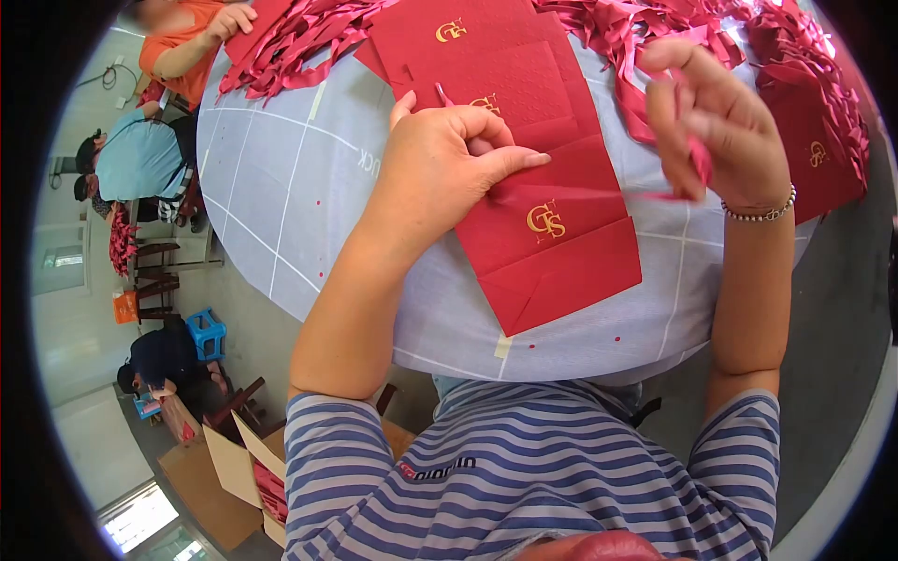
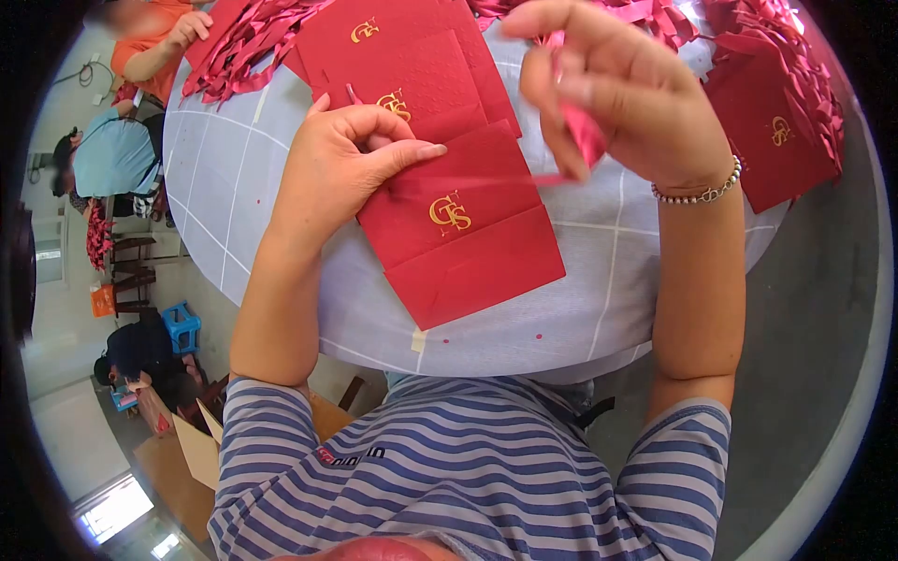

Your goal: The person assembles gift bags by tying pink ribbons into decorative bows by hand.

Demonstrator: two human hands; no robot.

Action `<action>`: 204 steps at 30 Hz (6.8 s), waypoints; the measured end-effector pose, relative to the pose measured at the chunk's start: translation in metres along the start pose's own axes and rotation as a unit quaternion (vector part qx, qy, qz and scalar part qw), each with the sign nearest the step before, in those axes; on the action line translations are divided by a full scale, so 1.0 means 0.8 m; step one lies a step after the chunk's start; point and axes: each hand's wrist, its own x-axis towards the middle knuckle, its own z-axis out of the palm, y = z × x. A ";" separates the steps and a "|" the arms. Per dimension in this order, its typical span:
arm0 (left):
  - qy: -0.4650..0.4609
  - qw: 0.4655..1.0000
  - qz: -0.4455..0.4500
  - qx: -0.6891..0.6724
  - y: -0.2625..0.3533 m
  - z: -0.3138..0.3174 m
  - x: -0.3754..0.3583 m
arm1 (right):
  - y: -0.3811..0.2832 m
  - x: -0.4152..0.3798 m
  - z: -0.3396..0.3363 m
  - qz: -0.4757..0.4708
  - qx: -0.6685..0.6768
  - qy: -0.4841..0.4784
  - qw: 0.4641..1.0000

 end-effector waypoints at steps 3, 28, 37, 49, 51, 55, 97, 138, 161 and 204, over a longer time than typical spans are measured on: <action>-0.035 0.998 -0.025 0.048 0.005 0.001 -0.005 | 0.018 0.004 0.016 0.054 -0.213 0.008 0.976; -0.043 0.996 0.038 0.075 0.000 0.000 -0.017 | 0.052 0.013 0.050 0.062 -0.559 0.119 0.818; -0.037 0.993 0.069 0.088 -0.003 -0.001 -0.017 | 0.070 0.017 0.053 -0.012 -0.615 0.123 0.779; -0.006 0.989 0.122 0.086 -0.015 0.008 -0.015 | 0.099 0.025 0.076 -0.073 -0.763 0.120 0.632; 0.000 0.987 0.136 0.091 -0.012 0.005 -0.014 | 0.099 0.031 0.080 -0.067 -0.779 0.102 0.615; -0.019 0.988 0.121 0.097 -0.017 0.006 -0.012 | 0.099 0.034 0.078 -0.070 -0.745 0.124 0.652; 0.104 0.864 0.460 0.177 0.059 0.017 -0.068 | 0.029 0.020 0.044 0.185 -0.032 0.234 0.954; -0.083 0.864 0.352 -0.350 0.018 -0.010 -0.016 | 0.000 -0.003 -0.040 -0.123 -0.125 0.452 0.875; 0.017 0.974 0.187 0.128 0.006 -0.032 -0.017 | -0.002 -0.044 -0.097 0.295 -0.757 0.362 0.457; 0.000 0.976 0.166 0.138 -0.002 -0.008 -0.020 | 0.024 0.017 0.051 0.032 -0.333 0.257 0.907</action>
